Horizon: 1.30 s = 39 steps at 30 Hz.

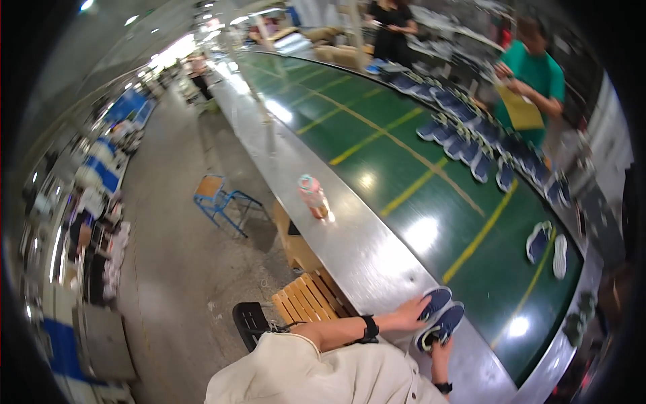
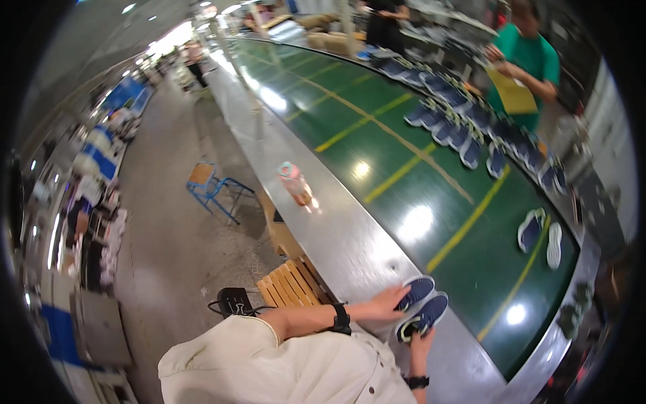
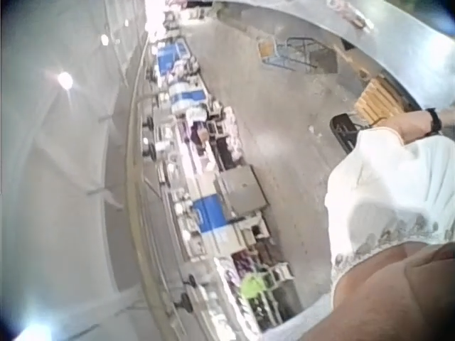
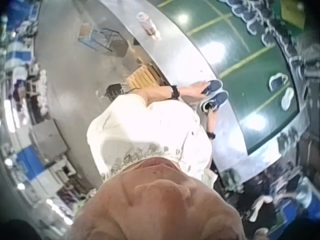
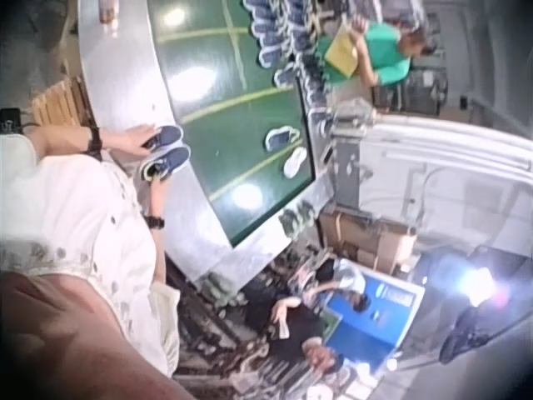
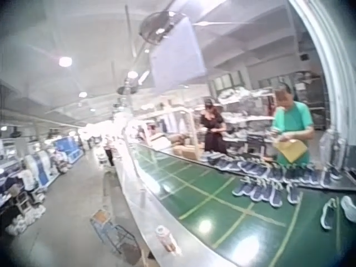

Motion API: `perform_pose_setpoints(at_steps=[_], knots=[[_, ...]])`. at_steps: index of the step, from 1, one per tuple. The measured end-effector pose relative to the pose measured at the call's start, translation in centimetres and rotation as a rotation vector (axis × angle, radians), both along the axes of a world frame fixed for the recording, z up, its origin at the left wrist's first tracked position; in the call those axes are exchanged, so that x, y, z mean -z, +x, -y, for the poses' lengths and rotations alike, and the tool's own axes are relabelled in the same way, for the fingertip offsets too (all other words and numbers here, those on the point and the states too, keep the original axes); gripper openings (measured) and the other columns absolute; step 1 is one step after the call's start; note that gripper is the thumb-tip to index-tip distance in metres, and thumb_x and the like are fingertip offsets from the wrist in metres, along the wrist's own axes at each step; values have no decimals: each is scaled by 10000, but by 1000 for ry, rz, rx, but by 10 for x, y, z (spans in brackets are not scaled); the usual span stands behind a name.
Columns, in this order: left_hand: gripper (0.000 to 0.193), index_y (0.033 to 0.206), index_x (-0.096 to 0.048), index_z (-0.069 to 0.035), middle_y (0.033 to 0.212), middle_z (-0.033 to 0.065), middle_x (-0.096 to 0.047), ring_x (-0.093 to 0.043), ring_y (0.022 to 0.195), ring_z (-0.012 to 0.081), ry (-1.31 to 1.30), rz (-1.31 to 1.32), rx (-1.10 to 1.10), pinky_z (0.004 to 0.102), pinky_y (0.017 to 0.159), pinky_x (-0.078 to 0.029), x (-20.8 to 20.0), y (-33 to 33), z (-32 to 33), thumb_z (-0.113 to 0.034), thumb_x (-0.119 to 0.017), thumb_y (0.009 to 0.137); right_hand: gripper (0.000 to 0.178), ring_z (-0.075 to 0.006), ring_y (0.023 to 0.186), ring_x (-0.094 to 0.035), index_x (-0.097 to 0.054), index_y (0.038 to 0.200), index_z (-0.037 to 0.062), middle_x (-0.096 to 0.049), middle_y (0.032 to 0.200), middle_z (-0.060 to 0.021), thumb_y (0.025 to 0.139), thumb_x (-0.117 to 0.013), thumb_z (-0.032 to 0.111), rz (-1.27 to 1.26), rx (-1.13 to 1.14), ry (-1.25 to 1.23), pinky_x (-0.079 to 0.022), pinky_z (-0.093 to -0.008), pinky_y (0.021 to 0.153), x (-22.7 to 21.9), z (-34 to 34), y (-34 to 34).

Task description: Inspect shoes on a conveyor belt and workstation in a shoe manufacturing facility.

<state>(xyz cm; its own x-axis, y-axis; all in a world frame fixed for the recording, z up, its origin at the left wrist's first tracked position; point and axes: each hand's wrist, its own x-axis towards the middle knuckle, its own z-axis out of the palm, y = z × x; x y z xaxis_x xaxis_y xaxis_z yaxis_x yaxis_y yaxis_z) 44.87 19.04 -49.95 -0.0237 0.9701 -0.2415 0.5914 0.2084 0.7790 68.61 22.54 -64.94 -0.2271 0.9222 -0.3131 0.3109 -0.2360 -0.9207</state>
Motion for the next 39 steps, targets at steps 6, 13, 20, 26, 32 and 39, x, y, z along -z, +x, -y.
perform_pose_setpoints(at_steps=[6, 13, 20, 26, 32, 39], knots=[[738, 1324, -198, -43, 1172, 212, -398, -454, 1047, 349, 109, 193, -18, 382, 879, -381, 44, -17, 29, -128, -605, 714, 504, -155, 549, -526, -423, 1182, 172, -553, 748, -16, 726, -582, 319, -32, 188, -448, -464, -349, 532, -84, -5, -11], [703, 1319, -204, -51, 1239, 210, -368, -432, 1088, 353, 63, 165, 21, 388, 915, -365, 28, -22, 21, -115, -572, 723, 513, -272, 733, -568, -423, 1188, 55, -600, 850, -135, 746, -556, 280, 496, 7, 249, -451, -377, 641, 3, -34, 39], [697, 1324, -226, -86, 1318, 185, -318, -400, 1153, 317, 13, 228, 58, 362, 939, -356, 34, -30, 18, -67, -539, 702, 453, -360, 876, -556, -519, 1090, -29, -589, 918, -230, 762, -555, 281, 1002, -277, 808, -425, -437, 779, -85, -1, 40], [678, 1318, -261, -108, 1303, 174, -359, -420, 1138, 317, -21, 166, 46, 358, 921, -374, 30, -28, 15, -70, -537, 700, 341, -301, 844, -591, -556, 1097, 94, -604, 964, -192, 769, -581, 181, 513, -726, 230, -451, -367, 715, -205, 9, -73], [703, 1310, -291, -96, 1272, 178, -406, -436, 1133, 300, -72, 225, 14, 348, 918, -371, 28, -30, 16, -87, -569, 665, 654, -380, 835, -581, -404, 1220, 91, -613, 877, -202, 695, -618, 417, 863, -1096, 227, -458, -427, 721, -154, 11, -109], [693, 1320, -288, -188, 1258, 146, -432, -485, 1079, 289, -142, 296, -9, 336, 871, -414, 42, -33, 12, -138, -571, 689, 608, -354, 889, -579, -438, 1179, 139, -609, 950, -178, 699, -603, 473, 758, -994, 231, -452, -419, 750, -127, 0, -105]])
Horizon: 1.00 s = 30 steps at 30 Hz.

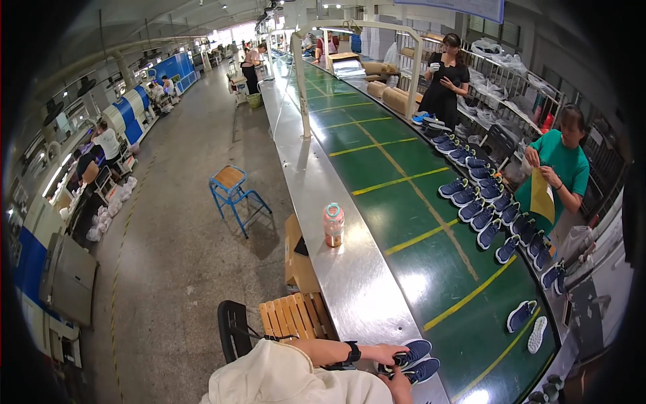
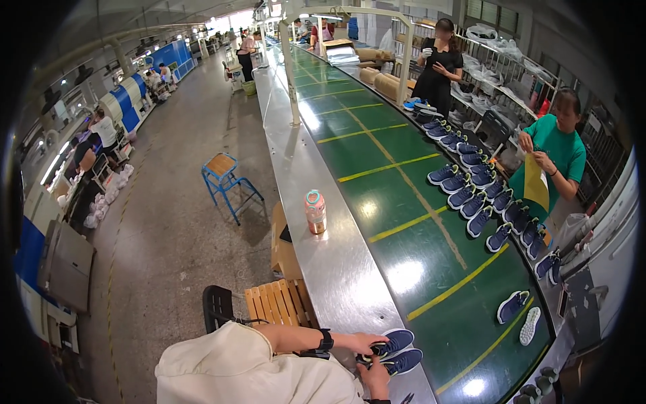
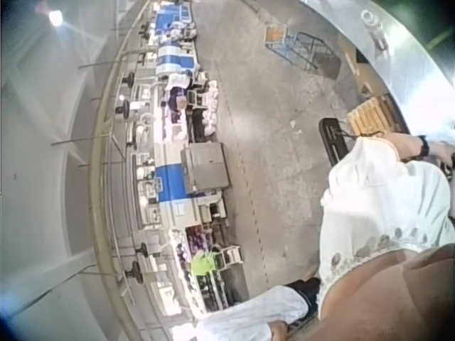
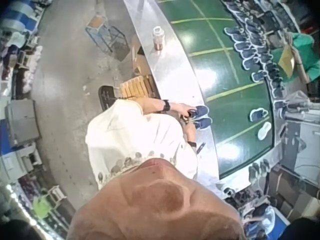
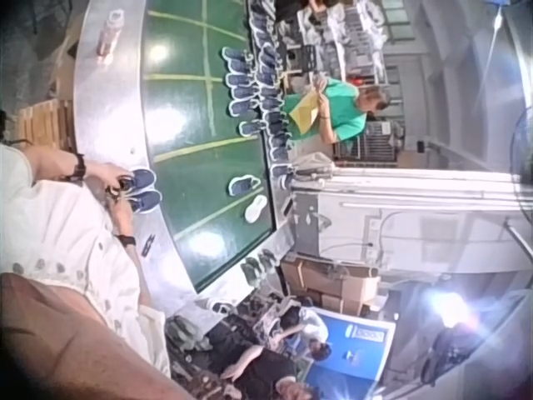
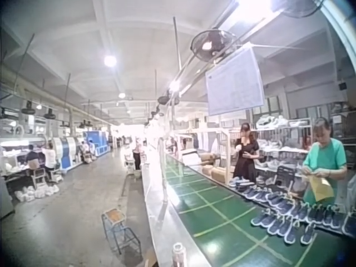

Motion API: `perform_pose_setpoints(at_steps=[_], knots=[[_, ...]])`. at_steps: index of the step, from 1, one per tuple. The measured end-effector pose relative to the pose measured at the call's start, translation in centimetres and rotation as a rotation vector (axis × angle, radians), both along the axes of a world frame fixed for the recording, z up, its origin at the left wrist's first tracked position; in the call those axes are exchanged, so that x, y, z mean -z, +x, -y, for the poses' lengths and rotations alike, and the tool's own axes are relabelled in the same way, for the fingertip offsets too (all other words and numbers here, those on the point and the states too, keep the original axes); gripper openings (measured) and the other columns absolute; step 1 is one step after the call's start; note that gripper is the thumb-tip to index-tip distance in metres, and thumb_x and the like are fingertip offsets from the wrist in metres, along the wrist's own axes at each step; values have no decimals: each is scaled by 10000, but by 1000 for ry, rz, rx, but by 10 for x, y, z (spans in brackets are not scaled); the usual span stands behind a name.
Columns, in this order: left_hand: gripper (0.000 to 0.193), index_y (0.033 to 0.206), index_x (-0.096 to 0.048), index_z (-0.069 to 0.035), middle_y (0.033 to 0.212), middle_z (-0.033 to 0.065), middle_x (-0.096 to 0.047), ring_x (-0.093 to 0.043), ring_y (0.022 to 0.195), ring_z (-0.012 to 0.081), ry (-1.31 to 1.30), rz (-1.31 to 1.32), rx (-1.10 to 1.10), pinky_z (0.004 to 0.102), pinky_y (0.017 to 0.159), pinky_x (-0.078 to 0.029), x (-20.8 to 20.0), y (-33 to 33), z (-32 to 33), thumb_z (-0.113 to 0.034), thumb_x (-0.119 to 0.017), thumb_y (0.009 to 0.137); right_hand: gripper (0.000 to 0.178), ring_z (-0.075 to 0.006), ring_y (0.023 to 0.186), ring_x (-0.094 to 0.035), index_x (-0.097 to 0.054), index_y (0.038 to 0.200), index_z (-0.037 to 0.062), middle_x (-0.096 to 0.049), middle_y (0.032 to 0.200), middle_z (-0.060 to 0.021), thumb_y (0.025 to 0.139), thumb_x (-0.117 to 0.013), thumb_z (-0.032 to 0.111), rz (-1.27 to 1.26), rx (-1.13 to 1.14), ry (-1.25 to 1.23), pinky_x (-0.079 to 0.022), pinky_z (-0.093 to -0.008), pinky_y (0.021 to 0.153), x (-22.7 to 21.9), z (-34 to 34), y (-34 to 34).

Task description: Inspect shoes on a conveyor belt and workstation in a shoe manufacturing facility.

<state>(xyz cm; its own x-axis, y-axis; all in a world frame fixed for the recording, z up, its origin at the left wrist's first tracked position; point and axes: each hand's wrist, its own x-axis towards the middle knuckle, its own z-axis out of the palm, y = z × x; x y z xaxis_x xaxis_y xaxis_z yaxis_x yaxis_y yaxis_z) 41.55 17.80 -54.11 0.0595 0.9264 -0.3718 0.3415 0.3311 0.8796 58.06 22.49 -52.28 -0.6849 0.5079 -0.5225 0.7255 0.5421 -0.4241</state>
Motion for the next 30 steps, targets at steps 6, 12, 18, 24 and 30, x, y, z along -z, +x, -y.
perform_pose_setpoints(at_steps=[6, 12, 18, 24, 30], knots=[[708, 1324, -283, -173, 1258, 162, -424, -477, 1090, 290, 22, -15, 7, 337, 888, -403, -13, -3, 2, -183, -582, 683, 563, -365, 904, -571, -454, 1150, 156, -609, 960, -167, 714, -587, 486, 22, 18, -13, -449, -425, 759, -11, -1, -7], [811, 1326, -240, -49, 1225, 219, -422, -467, 1080, 325, 138, -92, 66, 346, 897, -396, -10, 4, 7, -299, -636, 664, 515, -375, 891, -571, -478, 1118, 139, -609, 929, -187, 725, -574, 458, 21, 46, -22, -448, -434, 757, -17, 2, -6], [498, 872, -581, -13, 960, 175, -563, -541, 902, 317, 278, -482, 543, 390, 707, -440, -103, 21, 10, -432, -678, 621, 454, -355, 869, -584, -497, 1103, 136, -615, 897, -186, 725, -572, 376, -73, -10, -30, -456, -421, 737, 4, 6, 13], [303, 726, -634, -52, 634, 84, -603, -572, 604, 238, 342, 40, 857, 347, 550, -426, -132, 59, 1, -353, -603, 734, 444, -339, 884, -586, -541, 1092, 150, -618, 946, -155, 710, -585, 372, -320, 151, -98, -458, -404, 740, 29, -4, 20], [270, 878, -633, -57, 749, 62, -544, -505, 683, 179, 176, 155, 1029, 304, 619, -388, -141, 62, -4, -299, -517, 844, 523, -173, 519, -577, -543, 1055, 37, -594, 704, -102, 721, -652, 424, -382, 702, -308, -451, -301, 455, -63, -15, 5]])
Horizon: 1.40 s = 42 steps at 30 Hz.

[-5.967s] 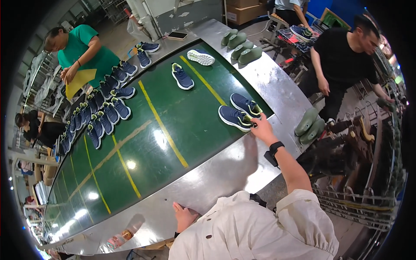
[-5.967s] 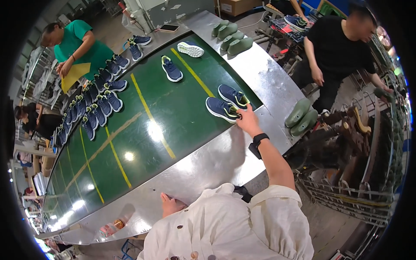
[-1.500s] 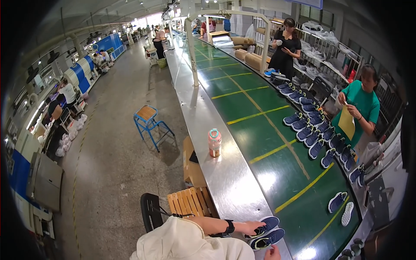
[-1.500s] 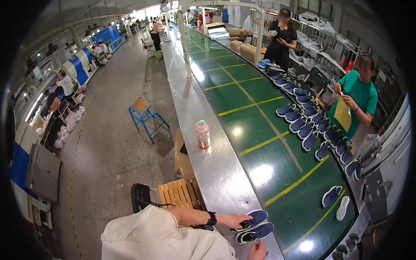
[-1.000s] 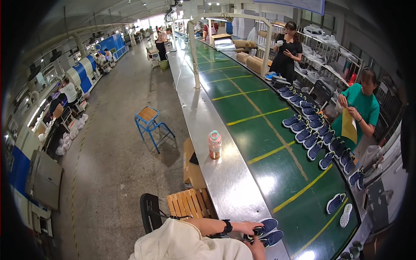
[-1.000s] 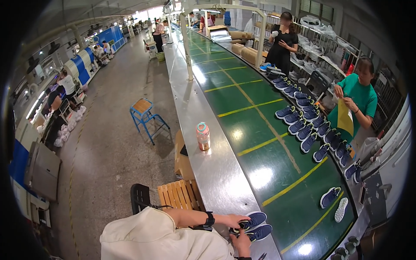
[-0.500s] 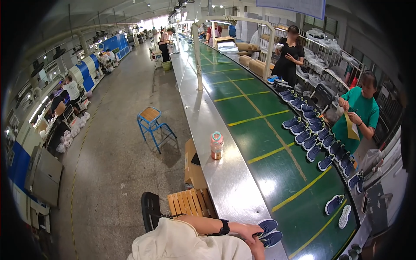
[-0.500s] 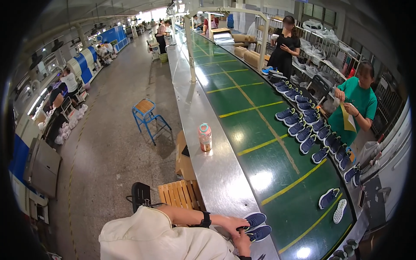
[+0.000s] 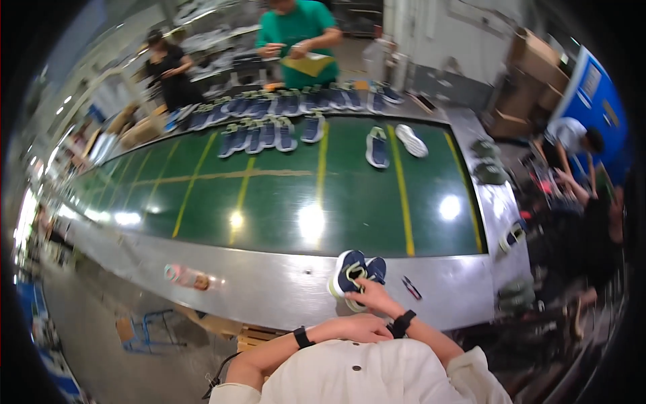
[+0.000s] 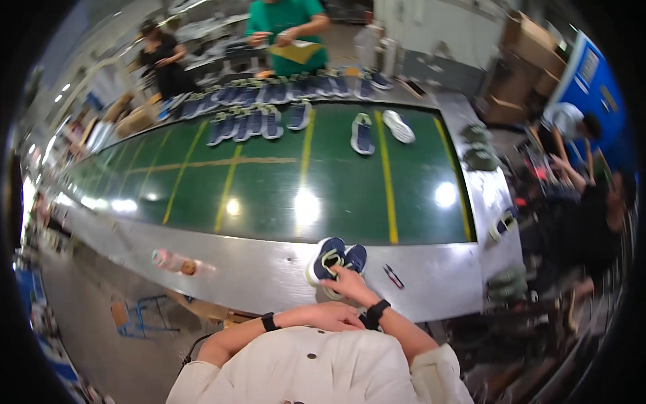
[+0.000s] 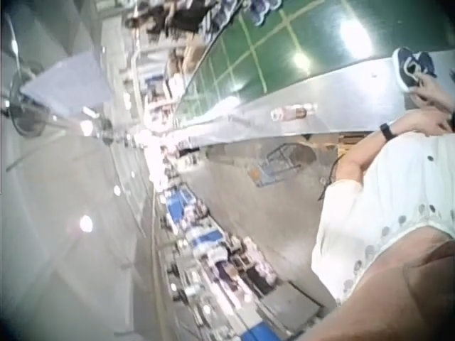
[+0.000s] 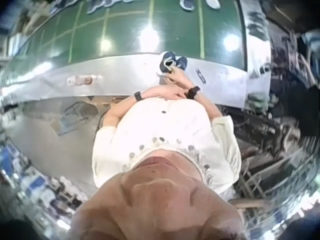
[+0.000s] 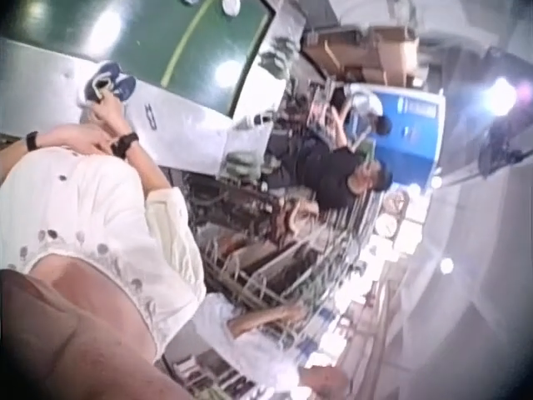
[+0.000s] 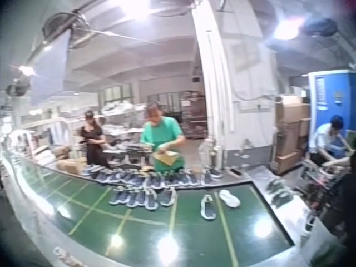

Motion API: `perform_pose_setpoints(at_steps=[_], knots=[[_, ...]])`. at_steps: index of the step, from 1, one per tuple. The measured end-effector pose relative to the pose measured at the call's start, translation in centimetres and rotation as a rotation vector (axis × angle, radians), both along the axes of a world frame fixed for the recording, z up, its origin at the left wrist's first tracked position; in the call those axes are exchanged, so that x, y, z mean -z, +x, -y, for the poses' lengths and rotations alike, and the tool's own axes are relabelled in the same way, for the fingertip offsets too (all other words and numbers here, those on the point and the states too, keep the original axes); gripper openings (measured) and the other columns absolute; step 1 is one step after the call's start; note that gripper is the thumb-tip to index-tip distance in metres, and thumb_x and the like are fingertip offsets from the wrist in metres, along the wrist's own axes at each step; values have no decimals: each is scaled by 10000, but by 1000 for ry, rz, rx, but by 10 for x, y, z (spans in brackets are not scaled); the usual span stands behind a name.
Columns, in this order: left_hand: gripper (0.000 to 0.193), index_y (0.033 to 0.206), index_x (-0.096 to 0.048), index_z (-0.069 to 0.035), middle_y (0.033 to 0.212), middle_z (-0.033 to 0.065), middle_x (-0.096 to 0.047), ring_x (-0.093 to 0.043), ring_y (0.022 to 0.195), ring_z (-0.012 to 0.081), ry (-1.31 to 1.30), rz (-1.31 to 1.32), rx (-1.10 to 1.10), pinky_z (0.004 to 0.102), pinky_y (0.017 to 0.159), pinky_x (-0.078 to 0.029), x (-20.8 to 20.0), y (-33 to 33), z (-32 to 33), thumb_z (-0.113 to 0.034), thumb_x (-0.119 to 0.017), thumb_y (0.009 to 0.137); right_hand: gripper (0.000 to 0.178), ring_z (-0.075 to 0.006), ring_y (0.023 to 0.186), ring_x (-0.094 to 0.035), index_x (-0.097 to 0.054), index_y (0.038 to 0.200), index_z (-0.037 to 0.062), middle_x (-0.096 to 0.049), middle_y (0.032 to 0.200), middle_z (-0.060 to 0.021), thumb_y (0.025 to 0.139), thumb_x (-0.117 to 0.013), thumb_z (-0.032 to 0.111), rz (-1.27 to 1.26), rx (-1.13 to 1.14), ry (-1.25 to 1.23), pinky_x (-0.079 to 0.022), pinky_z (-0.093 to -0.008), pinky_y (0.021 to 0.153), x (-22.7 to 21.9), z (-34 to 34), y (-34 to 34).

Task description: Inspect shoes on a conveyor belt and workstation in a shoe manufacturing facility.

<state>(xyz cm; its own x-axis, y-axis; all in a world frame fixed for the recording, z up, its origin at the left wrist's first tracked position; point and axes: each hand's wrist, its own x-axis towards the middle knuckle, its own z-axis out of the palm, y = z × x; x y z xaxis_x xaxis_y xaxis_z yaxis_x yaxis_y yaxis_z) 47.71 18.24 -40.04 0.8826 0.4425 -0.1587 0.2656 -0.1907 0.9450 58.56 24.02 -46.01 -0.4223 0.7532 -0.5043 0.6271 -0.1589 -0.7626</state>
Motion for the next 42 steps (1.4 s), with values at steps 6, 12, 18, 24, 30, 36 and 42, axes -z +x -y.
perform_pose_setpoints(at_steps=[6, 12, 18, 24, 30, 36, 42], knots=[[272, 933, -633, -72, 782, 78, -556, -495, 800, 192, -107, 62, 308, 291, 721, -391, 37, 52, -27, -291, -494, 849, 494, -106, 455, -527, -536, 1041, 32, -577, 741, -53, 738, -639, 408, -286, 551, -130, -398, -208, 301, -12, -33, 76], [302, 965, -615, -35, 884, 80, -584, -510, 853, 175, -285, 76, 358, 283, 765, -398, 40, 86, -57, -289, -475, 879, 313, -87, 593, -578, -496, 1080, 121, -584, 839, -6, 838, -538, 315, -875, 909, -273, -458, -193, 362, -29, -100, 156], [448, 1082, -554, -23, 986, 117, -570, -519, 954, 222, -305, -150, -86, 316, 834, -402, 86, 84, -113, -393, -527, 833, 148, -169, 759, -556, -501, 948, 84, -535, 872, -47, 821, -538, 148, -1204, 1108, -392, -521, -323, 597, -9, -223, 235], [907, 1265, -319, -7, 1330, 279, -211, -251, 1203, 451, 244, -1075, -835, 482, 963, -291, 135, 12, -124, -532, -673, 616, 175, -234, 769, -551, -477, 912, 42, -534, 852, -94, 759, -564, 45, -1299, 1327, -415, -516, -390, 682, 54, -402, 304], [1204, 1295, -94, 140, 1330, 368, -91, -40, 1254, 501, 35, -1214, -899, 505, 1032, -101, 157, 14, -92, -671, -612, 571, 182, -226, 727, -536, -482, 945, 54, -512, 813, -92, 770, -525, 29, -1228, 1205, -214, -498, -395, 718, 76, -567, 337], [1297, 1285, -43, 170, 1334, 381, -37, 2, 1253, 511, -27, -1358, -900, 504, 1035, -73, 156, 18, -88, -754, -558, 535, 620, -316, 965, -522, -355, 1223, 26, -499, 1085, -188, 692, -642, 168, -129, 532, 836, -435, -376, 806, 102, -561, 226], [1286, 1275, -54, 187, 1329, 393, -25, 15, 1243, 530, -27, -1329, -850, 503, 1035, -59, 159, 26, -94, -795, -477, 559, 698, -352, 1004, -503, -318, 1266, 37, -501, 1123, -196, 691, -674, 209, 72, 525, 548, -416, -400, 836, 153, -560, 181]])
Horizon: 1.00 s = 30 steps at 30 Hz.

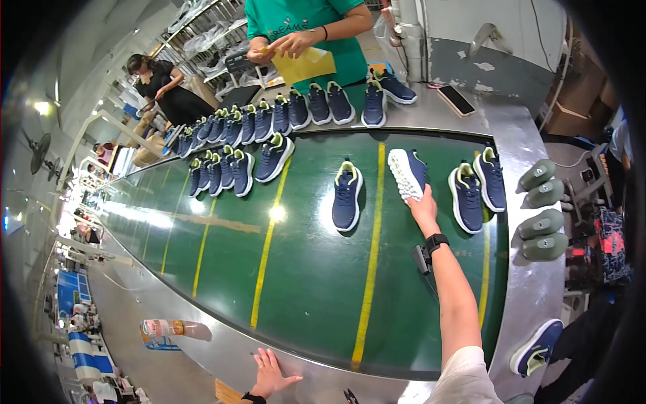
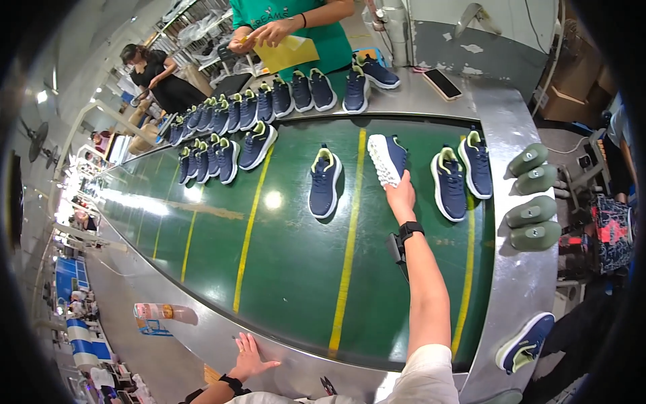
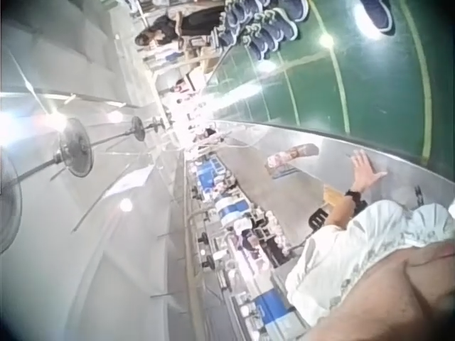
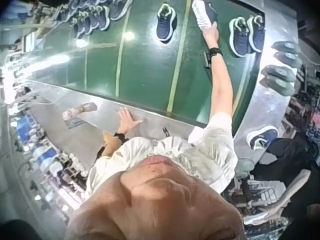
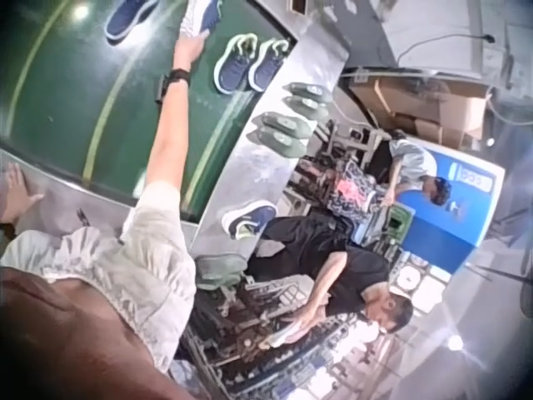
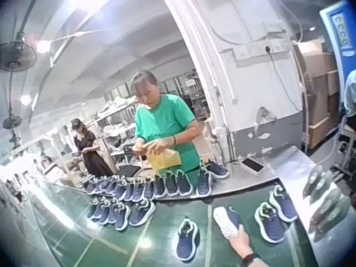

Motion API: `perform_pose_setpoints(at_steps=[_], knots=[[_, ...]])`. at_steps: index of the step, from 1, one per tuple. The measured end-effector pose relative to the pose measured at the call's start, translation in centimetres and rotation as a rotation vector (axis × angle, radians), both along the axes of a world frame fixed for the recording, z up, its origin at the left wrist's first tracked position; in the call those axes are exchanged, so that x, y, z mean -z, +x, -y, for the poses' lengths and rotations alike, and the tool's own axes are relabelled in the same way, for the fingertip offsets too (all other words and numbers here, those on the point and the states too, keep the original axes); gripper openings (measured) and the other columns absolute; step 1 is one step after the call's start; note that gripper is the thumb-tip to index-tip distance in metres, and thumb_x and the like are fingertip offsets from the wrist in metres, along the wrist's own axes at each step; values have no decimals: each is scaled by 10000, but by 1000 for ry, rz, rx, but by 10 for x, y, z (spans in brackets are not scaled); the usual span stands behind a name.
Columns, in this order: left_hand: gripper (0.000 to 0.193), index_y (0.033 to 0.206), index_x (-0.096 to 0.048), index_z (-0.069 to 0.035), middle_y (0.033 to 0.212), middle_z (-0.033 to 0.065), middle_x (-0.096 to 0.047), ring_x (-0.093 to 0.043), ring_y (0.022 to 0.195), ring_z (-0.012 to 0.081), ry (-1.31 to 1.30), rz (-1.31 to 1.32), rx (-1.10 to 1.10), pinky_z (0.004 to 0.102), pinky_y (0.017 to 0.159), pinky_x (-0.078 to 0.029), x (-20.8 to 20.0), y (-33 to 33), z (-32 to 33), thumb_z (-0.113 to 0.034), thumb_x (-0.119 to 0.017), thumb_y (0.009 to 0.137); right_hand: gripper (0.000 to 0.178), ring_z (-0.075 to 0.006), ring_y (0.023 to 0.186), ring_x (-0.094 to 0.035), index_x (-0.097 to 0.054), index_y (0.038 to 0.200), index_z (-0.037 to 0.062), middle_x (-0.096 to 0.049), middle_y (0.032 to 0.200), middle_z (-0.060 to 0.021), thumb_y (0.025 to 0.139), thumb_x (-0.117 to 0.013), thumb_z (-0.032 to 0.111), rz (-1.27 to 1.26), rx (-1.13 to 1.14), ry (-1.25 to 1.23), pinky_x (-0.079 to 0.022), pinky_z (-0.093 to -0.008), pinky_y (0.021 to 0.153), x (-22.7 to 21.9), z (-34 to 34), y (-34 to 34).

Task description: Inspect shoes on a conveyor belt and workstation in a shoe manufacturing facility.

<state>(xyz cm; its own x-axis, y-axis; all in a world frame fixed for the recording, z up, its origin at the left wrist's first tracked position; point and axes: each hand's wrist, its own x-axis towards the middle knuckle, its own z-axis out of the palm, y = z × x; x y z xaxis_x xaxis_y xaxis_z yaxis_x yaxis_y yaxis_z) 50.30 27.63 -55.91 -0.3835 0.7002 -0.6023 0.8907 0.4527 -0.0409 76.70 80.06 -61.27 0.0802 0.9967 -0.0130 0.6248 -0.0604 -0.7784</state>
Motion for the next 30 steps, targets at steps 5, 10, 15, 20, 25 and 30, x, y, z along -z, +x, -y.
perform_pose_setpoints(at_steps=[5, 10, 15, 20, 25, 30], knots=[[1272, 1271, -67, 193, 1317, 409, -14, 27, 1248, 519, -46, -11, 4, 514, 1031, -42, -5, 1, -5, -798, -456, 575, 478, -260, 1107, -442, -410, 1224, 72, -447, 1234, -129, 766, -531, 136, 573, -269, 631, -422, -401, 790, -17, 4, -44], [1299, 1287, -29, 170, 1335, 384, 21, 31, 1235, 542, -101, -34, 16, 519, 1028, -66, -3, -2, -6, -814, -455, 553, 265, -328, 1174, -379, -544, 940, -5, -435, 1202, -216, 683, -556, 58, 439, -596, 188, -411, -391, 867, 6, 58, -69], [1314, 1294, -4, 156, 1343, 371, 42, 29, 1230, 550, -43, -64, 78, 525, 1025, -83, 15, -5, 5, -826, -448, 542, 413, -340, 1187, -358, -504, 1099, 24, -399, 1247, -220, 687, -538, 35, 362, -517, 317, -324, -422, 947, 27, 167, -37], [1284, 1339, -6, 70, 1370, 330, 25, 63, 1244, 528, -28, 3, -73, 558, 984, -187, 4, 1, 6, -808, -488, 536, 241, -348, 971, -510, -574, 921, 42, -547, 1027, -171, 687, -563, 98, 129, -493, 23, -427, -400, 829, -22, 305, 12], [1279, 1344, -15, 61, 1379, 307, 63, 82, 1251, 509, 8, 23, -47, 603, 950, -214, 8, 2, 3, -780, -531, 530, 251, -303, 911, -509, -588, 923, 111, -536, 919, -115, 697, -641, 208, 280, -433, -130, -442, -401, 745, -77, 442, 33], [1286, 1350, 2, 41, 1390, 281, 81, 89, 1255, 497, 8, 54, -93, 604, 944, -232, 9, 1, -4, -768, -554, 519, 256, -306, 898, -515, -589, 890, 106, -524, 948, -125, 696, -660, 258, 400, -366, -342, -440, -403, 739, -52, 531, 19]])
